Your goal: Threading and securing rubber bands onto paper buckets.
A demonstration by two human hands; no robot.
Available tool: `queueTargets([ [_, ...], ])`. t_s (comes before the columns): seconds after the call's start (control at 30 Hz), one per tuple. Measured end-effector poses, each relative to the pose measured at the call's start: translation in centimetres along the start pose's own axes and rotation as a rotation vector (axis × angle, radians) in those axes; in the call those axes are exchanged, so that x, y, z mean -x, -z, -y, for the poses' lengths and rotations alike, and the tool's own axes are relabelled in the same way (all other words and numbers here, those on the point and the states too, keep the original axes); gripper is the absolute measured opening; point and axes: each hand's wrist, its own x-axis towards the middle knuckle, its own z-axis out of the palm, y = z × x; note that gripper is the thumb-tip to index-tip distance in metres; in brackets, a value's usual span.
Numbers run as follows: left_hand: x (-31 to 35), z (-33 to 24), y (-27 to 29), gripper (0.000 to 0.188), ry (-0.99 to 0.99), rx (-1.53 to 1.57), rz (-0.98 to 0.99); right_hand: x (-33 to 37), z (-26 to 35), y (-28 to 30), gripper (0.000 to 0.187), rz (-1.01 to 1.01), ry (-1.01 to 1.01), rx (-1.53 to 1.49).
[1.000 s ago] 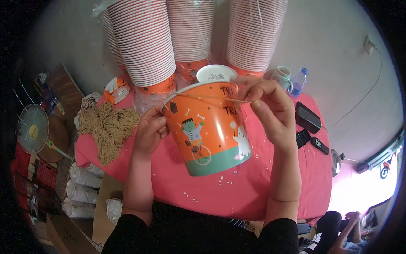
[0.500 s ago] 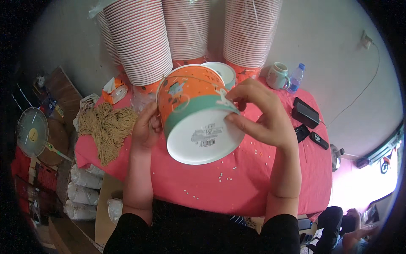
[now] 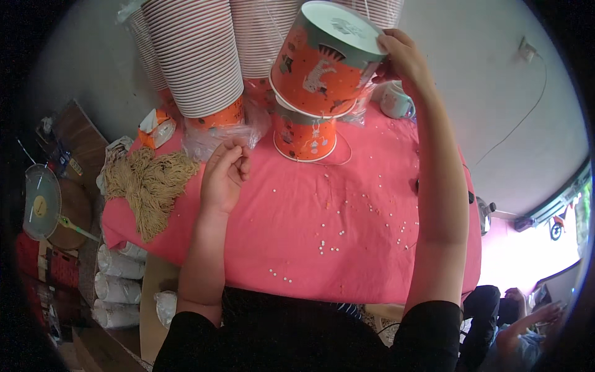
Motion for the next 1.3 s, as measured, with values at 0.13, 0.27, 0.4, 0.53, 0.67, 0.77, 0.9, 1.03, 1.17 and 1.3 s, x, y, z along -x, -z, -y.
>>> queueTargets([
  [0.13, 0.3, 0.0, -0.3, 0.015, 0.026, 0.007, 0.021, -2.0, -0.9, -1.7, 0.025, 0.097, -0.113, 0.135],
  [0.27, 0.4, -0.2, -0.4, 0.016, 0.025, 0.019, 0.002, -3.8, -3.1, -3.6, 0.019, 0.122, -0.173, 0.178],
  [0.4, 0.5, -0.1, -0.5, 0.016, 0.036, -0.009, 0.004, -4.2, -5.1, -5.0, 0.018, 0.134, -0.226, 0.232],
  [0.53, 0.6, -0.4, -0.3, 0.015, 0.017, -0.002, 0.015, -3.4, -6.8, -6.1, 0.015, 0.205, -0.279, 0.255],
  [0.67, 0.5, -0.3, -0.5, 0.015, 0.026, -0.001, 0.029, -2.6, -7.8, -7.0, 0.017, 0.244, -0.365, 0.296],
  [0.77, 0.5, -0.2, -0.4, 0.015, 0.024, 0.010, 0.038, -2.3, -8.8, -7.6, 0.022, 0.250, -0.369, 0.356],
  [0.9, 0.4, 0.0, -0.4, 0.015, 0.012, 0.008, 0.045, -1.8, -9.6, -8.0, 0.024, 0.275, -0.395, 0.365],
  [1.03, 0.5, -0.1, -0.5, 0.015, 0.013, 0.000, 0.035, -1.2, -9.9, -8.4, 0.029, 0.230, -0.373, 0.405],
  [1.17, 0.4, 0.0, -0.3, 0.015, 0.018, 0.005, 0.050, -0.9, -10.6, -8.1, 0.037, 0.260, -0.292, 0.408],
  [1.3, 0.2, 0.1, 0.1, 0.015, 0.013, 0.005, 0.051, -0.3, -9.7, -8.0, 0.042, 0.257, -0.319, 0.395],
])
